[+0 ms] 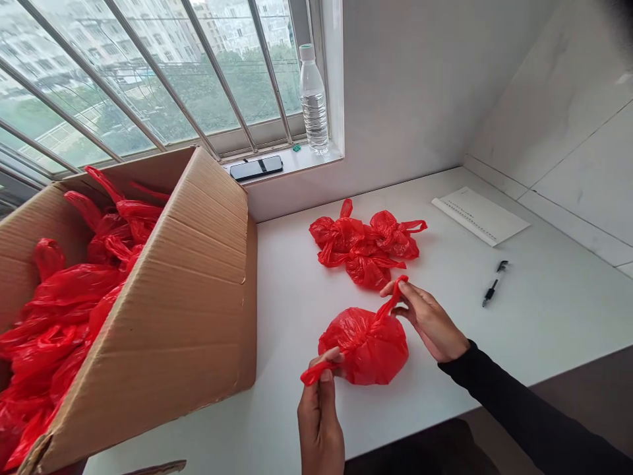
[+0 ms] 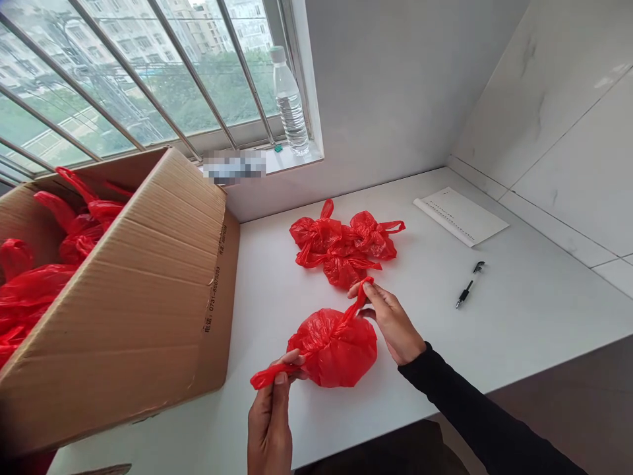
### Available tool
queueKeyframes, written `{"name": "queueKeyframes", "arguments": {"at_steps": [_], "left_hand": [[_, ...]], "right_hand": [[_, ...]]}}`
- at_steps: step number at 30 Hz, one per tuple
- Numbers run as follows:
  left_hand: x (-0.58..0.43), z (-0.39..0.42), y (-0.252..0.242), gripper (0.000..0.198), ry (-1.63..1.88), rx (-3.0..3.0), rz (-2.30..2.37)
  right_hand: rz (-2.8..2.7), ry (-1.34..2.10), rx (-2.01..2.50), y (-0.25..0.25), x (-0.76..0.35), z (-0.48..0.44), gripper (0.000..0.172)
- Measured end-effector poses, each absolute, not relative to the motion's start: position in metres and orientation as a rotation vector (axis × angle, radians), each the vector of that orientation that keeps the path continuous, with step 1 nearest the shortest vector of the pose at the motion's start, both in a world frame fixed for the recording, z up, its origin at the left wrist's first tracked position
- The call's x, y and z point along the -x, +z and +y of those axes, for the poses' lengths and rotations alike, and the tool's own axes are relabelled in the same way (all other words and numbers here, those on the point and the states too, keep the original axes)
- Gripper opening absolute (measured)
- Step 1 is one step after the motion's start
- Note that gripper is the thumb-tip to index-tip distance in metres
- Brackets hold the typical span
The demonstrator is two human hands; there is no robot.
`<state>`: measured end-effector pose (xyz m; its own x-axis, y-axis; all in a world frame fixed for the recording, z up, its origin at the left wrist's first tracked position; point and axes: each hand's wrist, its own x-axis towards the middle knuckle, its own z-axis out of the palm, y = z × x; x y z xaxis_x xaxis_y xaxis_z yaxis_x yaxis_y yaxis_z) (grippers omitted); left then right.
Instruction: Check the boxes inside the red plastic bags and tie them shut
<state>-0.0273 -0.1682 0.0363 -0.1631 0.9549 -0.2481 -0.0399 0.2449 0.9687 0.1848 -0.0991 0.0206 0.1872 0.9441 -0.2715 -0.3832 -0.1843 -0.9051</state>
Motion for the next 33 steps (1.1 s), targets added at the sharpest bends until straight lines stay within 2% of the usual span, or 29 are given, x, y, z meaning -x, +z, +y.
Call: {"name": "queueKeyframes", "arguments": {"at_steps": [2, 7, 11, 14, 19, 23, 25, 29, 33], "left_hand": [[0.028, -0.166, 0.037, 0.035, 1.155, -0.952, 1.434], [0.024, -0.163, 0.042, 0.038, 1.229, -0.996, 1.279], [0.02, -0.164, 0.037, 0.049, 1.211, -0.853, 1.094], [0.02, -0.167, 0.033, 0.051, 1.167, -0.8, 1.122], [0.027, -0.166, 0.035, 0.05, 1.118, -0.849, 1.219], [0.032, -0.16, 0.04, 0.034, 1.157, -0.953, 1.234], [0.033, -0.155, 0.044, 0.033, 1.127, -1.009, 1.26], [0.032, -0.137, 0.055, 0.031, 0.999, -1.344, 1.262], [0.029, -0.121, 0.059, 0.031, 0.88, -1.618, 1.204]], "right_hand": [[-0.607, 1.307, 1.153, 0.022, -0.183, -0.098, 0.034], [-0.266, 1.584, 0.867, 0.027, -0.176, -0.092, 0.032], [-0.263, 1.606, 0.843, 0.024, -0.174, -0.086, 0.035], [-0.309, 1.593, 0.866, 0.021, -0.175, -0.084, 0.037], [-0.43, 1.578, 0.942, 0.022, -0.178, -0.082, 0.034], [-0.592, 1.522, 1.009, 0.032, -0.181, -0.085, 0.029], [-0.777, 1.416, 1.091, 0.04, -0.183, -0.087, 0.03], [-1.149, 1.152, 1.282, 0.057, -0.188, -0.09, 0.032], [-1.274, 1.163, 1.308, 0.071, -0.186, -0.093, 0.031]]}}
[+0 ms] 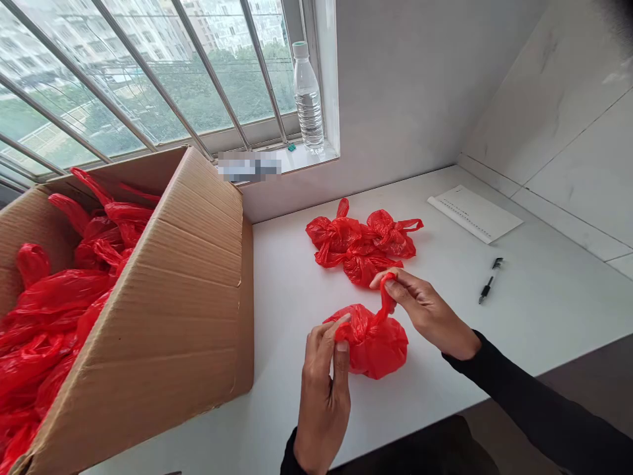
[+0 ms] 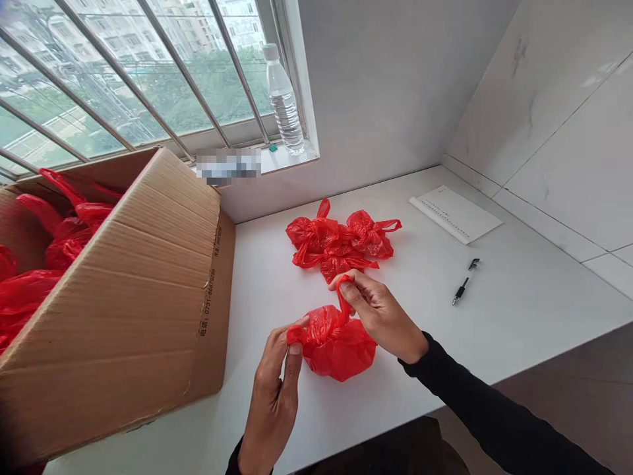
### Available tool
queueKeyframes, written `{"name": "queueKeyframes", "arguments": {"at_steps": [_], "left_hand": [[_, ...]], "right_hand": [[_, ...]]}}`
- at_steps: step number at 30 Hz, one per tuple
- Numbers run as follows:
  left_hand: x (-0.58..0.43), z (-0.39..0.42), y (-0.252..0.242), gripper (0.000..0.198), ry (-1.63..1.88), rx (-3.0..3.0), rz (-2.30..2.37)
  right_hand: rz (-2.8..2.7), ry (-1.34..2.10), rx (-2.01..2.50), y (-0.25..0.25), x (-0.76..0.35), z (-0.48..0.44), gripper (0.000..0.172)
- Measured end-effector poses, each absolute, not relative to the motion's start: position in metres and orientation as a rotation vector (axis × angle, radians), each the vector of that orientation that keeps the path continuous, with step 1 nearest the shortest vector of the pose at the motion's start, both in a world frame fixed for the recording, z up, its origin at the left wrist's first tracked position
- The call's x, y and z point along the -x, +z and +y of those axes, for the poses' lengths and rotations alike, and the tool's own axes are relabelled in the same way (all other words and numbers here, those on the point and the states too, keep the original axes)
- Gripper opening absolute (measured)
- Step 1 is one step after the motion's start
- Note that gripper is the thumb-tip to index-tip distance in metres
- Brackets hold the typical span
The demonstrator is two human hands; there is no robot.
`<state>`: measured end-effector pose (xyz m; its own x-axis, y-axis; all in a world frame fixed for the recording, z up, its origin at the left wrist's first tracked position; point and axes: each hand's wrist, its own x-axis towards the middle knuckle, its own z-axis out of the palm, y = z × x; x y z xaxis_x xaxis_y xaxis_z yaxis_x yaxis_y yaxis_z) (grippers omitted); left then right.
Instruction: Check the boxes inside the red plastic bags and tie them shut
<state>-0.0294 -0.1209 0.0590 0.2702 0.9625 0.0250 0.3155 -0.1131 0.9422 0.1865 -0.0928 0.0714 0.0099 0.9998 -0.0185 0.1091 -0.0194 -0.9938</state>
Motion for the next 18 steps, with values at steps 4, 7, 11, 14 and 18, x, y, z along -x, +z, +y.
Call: {"name": "queueKeyframes", "arguments": {"at_steps": [4, 7, 11, 14, 18], "left_hand": [[0.027, -0.119, 0.061, 0.031, 0.902, -1.564, 1.232], [0.023, -0.121, 0.067, 0.031, 0.932, -1.512, 1.206], [0.016, -0.12, 0.074, 0.029, 0.847, -1.58, 1.098], [0.016, -0.117, 0.076, 0.028, 0.861, -1.55, 1.111], [0.021, -0.119, 0.081, 0.027, 0.971, -1.445, 1.214]], "right_hand": [[-1.278, 1.266, 1.227, 0.083, -0.181, -0.098, 0.025], [-1.32, 1.318, 1.151, 0.093, -0.175, -0.104, 0.02], [-1.491, 1.293, 1.05, 0.105, -0.167, -0.114, 0.009], [-1.598, 1.16, 1.06, 0.107, -0.167, -0.119, 0.013], [-1.717, 1.016, 1.181, 0.093, -0.173, -0.119, 0.043]]}}
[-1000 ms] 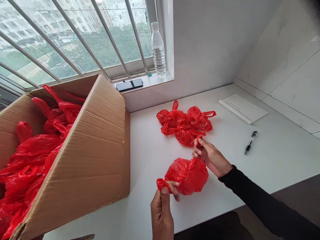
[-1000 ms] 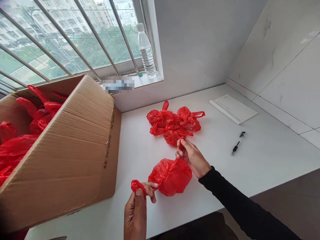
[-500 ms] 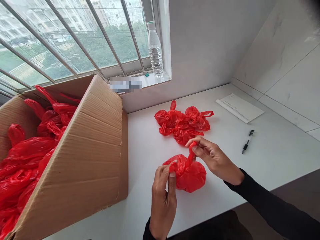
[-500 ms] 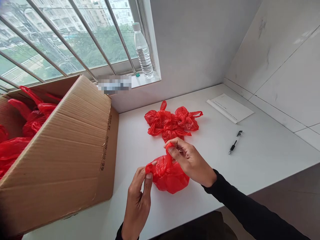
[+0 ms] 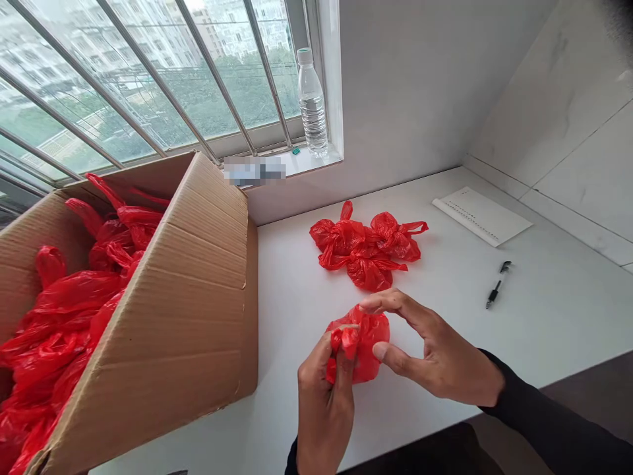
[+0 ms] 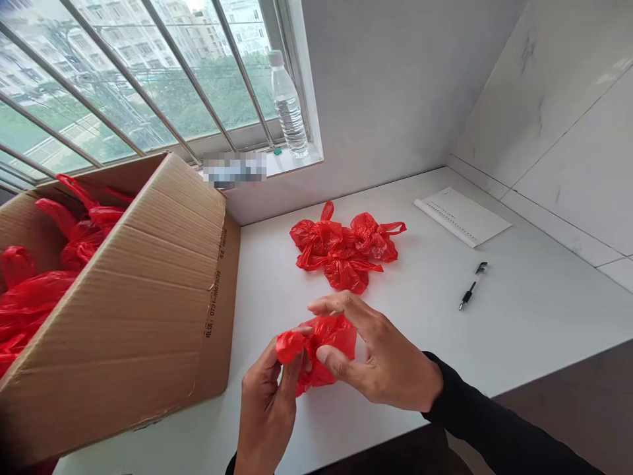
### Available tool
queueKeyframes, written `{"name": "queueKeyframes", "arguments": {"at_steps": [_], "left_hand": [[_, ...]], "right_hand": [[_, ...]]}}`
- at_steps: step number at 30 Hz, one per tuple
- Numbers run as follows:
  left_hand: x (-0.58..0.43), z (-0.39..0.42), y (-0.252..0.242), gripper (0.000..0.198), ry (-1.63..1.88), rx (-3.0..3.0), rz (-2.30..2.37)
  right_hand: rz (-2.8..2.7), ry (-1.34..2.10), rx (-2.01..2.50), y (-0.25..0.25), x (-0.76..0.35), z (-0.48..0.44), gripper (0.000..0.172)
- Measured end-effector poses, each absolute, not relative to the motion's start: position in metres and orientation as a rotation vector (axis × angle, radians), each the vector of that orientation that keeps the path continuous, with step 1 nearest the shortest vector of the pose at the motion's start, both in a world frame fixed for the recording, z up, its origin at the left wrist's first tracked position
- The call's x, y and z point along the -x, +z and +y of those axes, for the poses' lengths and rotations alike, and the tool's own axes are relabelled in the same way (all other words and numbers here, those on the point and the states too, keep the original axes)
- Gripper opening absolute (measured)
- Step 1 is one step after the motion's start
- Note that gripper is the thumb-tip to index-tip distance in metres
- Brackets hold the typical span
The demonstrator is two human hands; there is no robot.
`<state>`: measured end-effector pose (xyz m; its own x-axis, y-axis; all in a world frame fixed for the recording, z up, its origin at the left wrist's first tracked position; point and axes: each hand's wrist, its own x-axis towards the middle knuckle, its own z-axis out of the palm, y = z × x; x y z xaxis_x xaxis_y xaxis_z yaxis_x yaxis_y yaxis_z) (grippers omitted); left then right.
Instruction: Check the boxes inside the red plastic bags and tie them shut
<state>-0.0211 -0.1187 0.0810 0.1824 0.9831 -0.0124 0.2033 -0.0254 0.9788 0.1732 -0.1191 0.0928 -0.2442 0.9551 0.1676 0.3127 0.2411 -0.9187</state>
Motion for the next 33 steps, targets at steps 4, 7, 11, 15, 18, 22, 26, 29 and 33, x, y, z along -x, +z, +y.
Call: {"name": "queueKeyframes", "arguments": {"at_steps": [4, 7, 11, 15, 18, 22, 26, 29, 33], "left_hand": [[0.017, -0.126, 0.094, 0.029, 1.065, -1.339, 1.24], [0.014, -0.128, 0.103, 0.027, 1.126, -1.339, 1.232], [0.024, -0.127, 0.099, 0.038, 1.061, -1.527, 1.294], [0.044, -0.135, 0.074, 0.079, 0.888, -1.867, 1.242], [0.053, -0.147, 0.054, 0.075, 0.884, -1.929, 1.237], [0.06, -0.154, 0.042, 0.051, 0.913, -1.967, 1.359], [0.059, -0.149, 0.05, 0.026, 0.934, -1.823, 1.281], [0.051, -0.147, 0.061, 0.021, 1.021, -1.673, 1.233], [0.037, -0.146, 0.071, 0.019, 1.033, -1.632, 1.154]], "right_hand": [[-1.965, 1.006, 1.118, 0.068, -0.168, -0.117, 0.061], [-1.966, 0.978, 1.116, 0.056, -0.159, -0.116, 0.04], [-1.853, 0.977, 1.171, 0.053, -0.157, -0.116, 0.022], [-1.738, 1.03, 1.289, 0.057, -0.166, -0.115, 0.025], [-1.692, 1.028, 1.367, 0.057, -0.17, -0.116, 0.027], [-1.637, 1.022, 1.364, 0.057, -0.169, -0.118, 0.028], [-1.608, 1.046, 1.366, 0.061, -0.168, -0.121, 0.029], [-1.615, 1.067, 1.341, 0.064, -0.169, -0.124, 0.027], [-1.595, 1.134, 1.314, 0.065, -0.169, -0.128, 0.022]]}}
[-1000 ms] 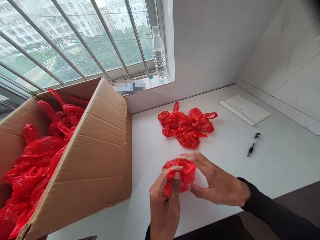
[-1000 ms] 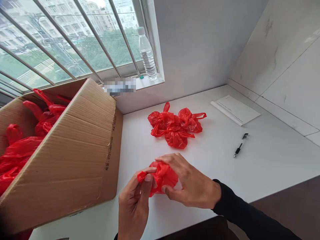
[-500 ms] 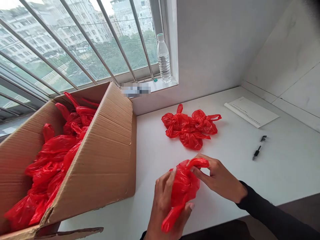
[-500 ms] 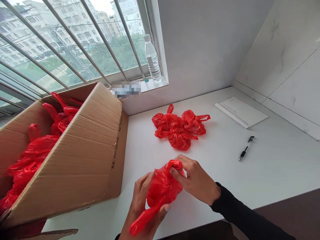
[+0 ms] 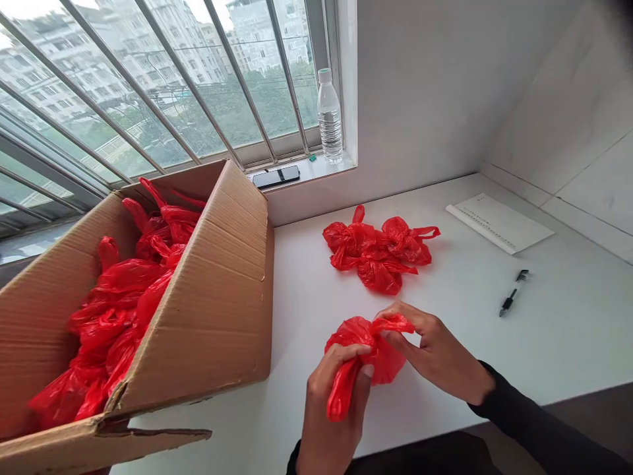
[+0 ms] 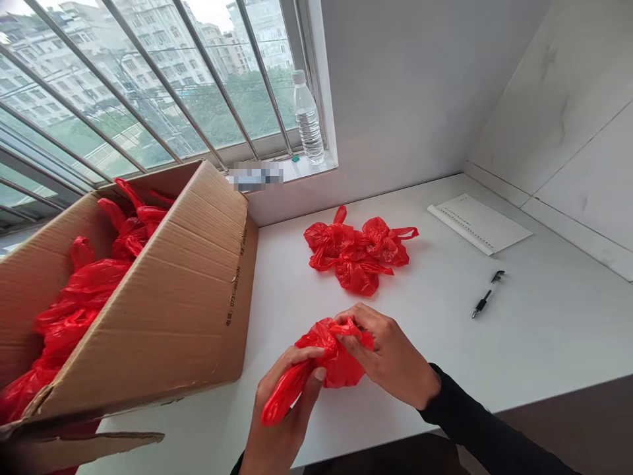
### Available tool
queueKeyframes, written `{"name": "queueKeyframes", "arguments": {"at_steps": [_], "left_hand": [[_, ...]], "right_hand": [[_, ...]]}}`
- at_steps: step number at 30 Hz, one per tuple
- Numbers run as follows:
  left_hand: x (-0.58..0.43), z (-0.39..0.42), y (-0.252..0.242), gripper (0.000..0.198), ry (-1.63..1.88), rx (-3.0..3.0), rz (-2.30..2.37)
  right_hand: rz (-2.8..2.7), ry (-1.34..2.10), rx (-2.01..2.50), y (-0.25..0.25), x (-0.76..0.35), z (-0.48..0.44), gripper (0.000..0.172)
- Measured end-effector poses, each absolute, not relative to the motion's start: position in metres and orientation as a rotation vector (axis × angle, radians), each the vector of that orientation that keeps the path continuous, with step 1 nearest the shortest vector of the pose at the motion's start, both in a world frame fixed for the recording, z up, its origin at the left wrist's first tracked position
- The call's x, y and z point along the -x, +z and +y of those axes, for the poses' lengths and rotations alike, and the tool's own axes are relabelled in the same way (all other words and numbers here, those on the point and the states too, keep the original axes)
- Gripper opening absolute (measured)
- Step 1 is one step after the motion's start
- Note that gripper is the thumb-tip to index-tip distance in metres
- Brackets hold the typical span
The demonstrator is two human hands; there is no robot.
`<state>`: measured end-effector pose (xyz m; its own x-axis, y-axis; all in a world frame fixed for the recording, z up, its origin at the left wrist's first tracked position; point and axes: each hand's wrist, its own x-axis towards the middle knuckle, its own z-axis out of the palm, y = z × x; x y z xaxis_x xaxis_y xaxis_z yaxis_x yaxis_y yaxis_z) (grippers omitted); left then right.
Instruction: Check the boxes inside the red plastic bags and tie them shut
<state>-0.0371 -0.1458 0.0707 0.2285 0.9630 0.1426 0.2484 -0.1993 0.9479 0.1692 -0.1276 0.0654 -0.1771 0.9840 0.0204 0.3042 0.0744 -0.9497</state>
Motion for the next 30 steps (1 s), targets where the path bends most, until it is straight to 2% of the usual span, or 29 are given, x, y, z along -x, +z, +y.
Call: {"name": "queueKeyframes", "arguments": {"at_steps": [3, 8, 16, 23, 28, 30], "left_hand": [[0.032, -0.146, 0.071, 0.022, 1.017, -1.622, 1.119], [0.035, -0.145, 0.063, 0.041, 0.904, -1.769, 1.174], [0.036, -0.142, 0.065, 0.026, 0.913, -1.64, 1.328], [0.026, -0.143, 0.067, 0.03, 1.002, -1.135, 0.997], [0.026, -0.139, 0.058, 0.033, 1.049, -0.949, 1.106], [0.026, -0.136, 0.056, 0.036, 1.053, -0.928, 1.143]], "right_hand": [[-1.591, 1.163, 1.287, 0.065, -0.169, -0.129, 0.02], [-1.559, 1.2, 1.279, 0.065, -0.169, -0.128, 0.018], [-1.49, 1.177, 1.241, 0.065, -0.171, -0.126, 0.024], [-1.237, 1.294, 1.117, 0.062, -0.177, -0.122, 0.029], [-1.092, 1.34, 1.111, 0.062, -0.184, -0.117, 0.027], [-1.066, 1.383, 1.125, 0.062, -0.185, -0.115, 0.02]]}}
